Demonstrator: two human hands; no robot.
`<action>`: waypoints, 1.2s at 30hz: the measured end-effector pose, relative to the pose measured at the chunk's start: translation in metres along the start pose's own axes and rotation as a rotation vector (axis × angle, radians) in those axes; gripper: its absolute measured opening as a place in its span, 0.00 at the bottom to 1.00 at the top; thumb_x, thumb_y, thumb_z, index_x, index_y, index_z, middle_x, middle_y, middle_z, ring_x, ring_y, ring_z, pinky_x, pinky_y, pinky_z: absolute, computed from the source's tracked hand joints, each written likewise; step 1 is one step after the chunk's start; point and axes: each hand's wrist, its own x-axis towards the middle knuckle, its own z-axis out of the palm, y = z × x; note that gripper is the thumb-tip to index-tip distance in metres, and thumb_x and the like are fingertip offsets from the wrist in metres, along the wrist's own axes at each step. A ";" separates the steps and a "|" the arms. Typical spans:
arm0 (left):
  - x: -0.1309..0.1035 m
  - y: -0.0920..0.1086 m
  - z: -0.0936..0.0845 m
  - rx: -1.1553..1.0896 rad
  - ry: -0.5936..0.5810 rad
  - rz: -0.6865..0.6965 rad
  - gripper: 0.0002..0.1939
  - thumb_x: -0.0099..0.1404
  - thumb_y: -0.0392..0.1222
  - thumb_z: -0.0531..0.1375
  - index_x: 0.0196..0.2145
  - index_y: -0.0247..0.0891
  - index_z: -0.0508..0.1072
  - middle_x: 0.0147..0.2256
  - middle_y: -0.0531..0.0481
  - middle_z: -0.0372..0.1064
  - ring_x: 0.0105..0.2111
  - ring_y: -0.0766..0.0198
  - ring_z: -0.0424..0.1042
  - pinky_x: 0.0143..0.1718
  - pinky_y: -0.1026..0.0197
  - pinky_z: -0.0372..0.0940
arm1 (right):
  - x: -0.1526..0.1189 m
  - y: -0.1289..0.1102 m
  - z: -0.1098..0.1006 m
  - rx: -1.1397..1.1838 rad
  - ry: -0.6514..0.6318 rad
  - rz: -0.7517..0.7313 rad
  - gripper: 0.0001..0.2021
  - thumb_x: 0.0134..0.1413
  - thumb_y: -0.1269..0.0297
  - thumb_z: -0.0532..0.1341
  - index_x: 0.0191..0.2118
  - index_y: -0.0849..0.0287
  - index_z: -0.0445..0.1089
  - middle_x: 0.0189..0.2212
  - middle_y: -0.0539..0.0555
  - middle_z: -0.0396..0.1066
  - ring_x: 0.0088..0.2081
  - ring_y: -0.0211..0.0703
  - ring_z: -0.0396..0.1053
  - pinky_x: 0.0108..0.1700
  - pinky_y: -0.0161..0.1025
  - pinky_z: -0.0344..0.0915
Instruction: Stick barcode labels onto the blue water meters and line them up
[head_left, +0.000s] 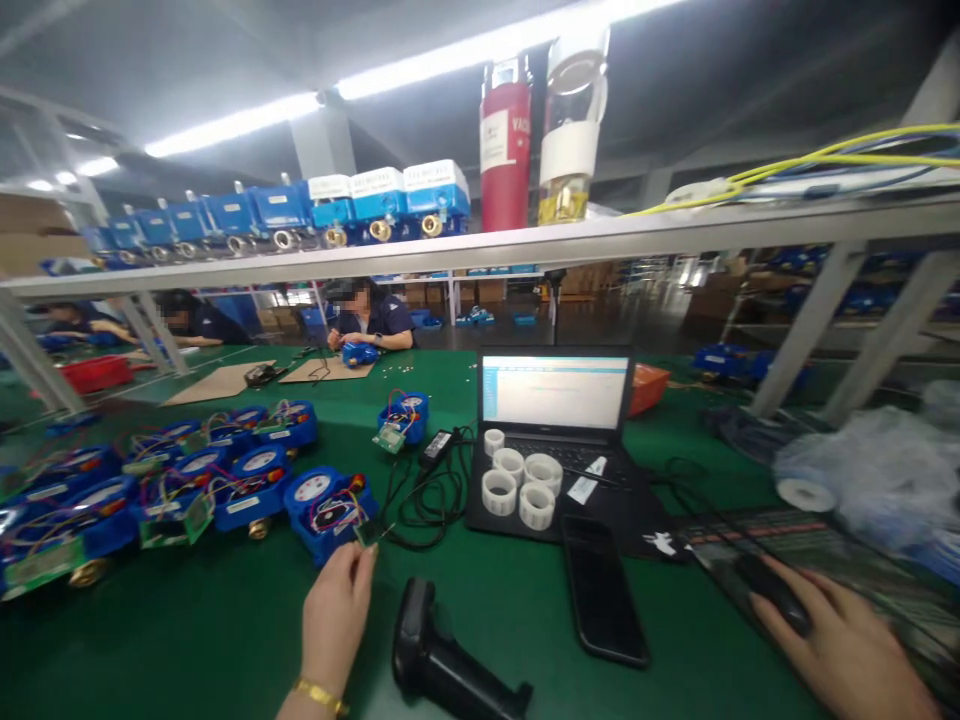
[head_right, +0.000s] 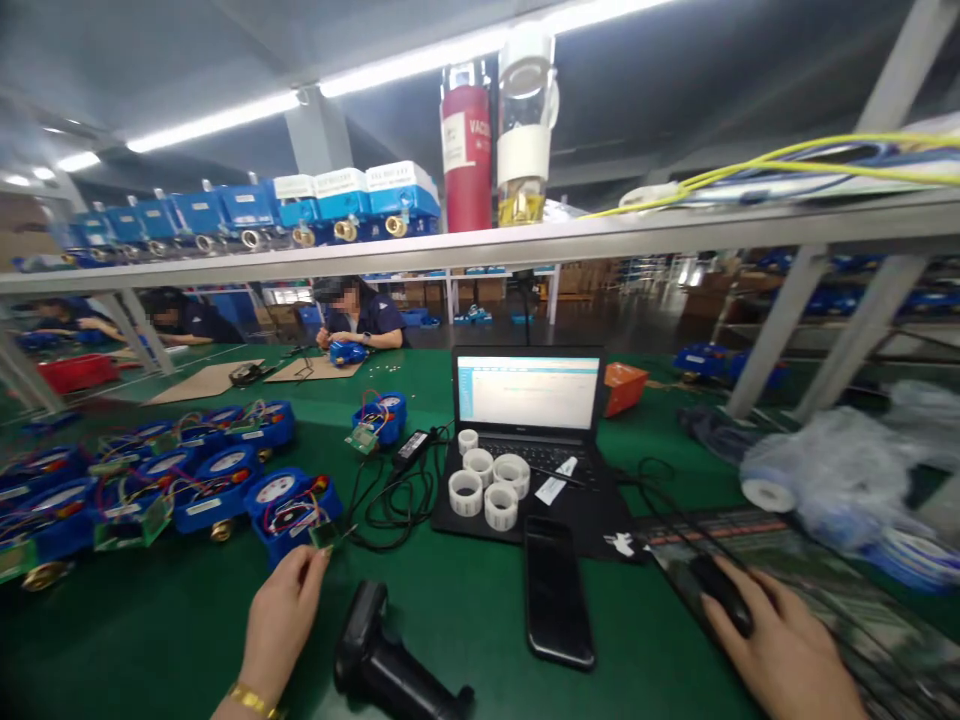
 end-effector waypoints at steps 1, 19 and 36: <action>0.001 -0.006 0.000 -0.019 0.002 -0.007 0.17 0.59 0.55 0.47 0.24 0.42 0.64 0.23 0.50 0.68 0.24 0.59 0.68 0.26 0.61 0.58 | 0.001 0.003 0.000 -0.032 -0.014 -0.015 0.32 0.58 0.44 0.44 0.51 0.64 0.69 0.46 0.66 0.65 0.47 0.66 0.66 0.50 0.58 0.65; 0.007 0.001 0.000 -0.321 -0.045 -0.489 0.32 0.38 0.71 0.51 0.27 0.39 0.68 0.24 0.47 0.69 0.27 0.54 0.68 0.26 0.57 0.65 | 0.002 -0.007 -0.007 -0.082 -0.094 0.003 0.29 0.58 0.45 0.45 0.52 0.61 0.67 0.47 0.63 0.64 0.45 0.61 0.67 0.49 0.57 0.64; 0.009 -0.015 0.011 -0.235 -0.061 -0.471 0.27 0.44 0.66 0.50 0.28 0.40 0.69 0.24 0.50 0.69 0.27 0.56 0.68 0.28 0.57 0.65 | 0.003 -0.007 -0.013 -0.077 -0.114 0.049 0.29 0.54 0.44 0.48 0.48 0.60 0.72 0.44 0.64 0.64 0.44 0.62 0.66 0.49 0.57 0.63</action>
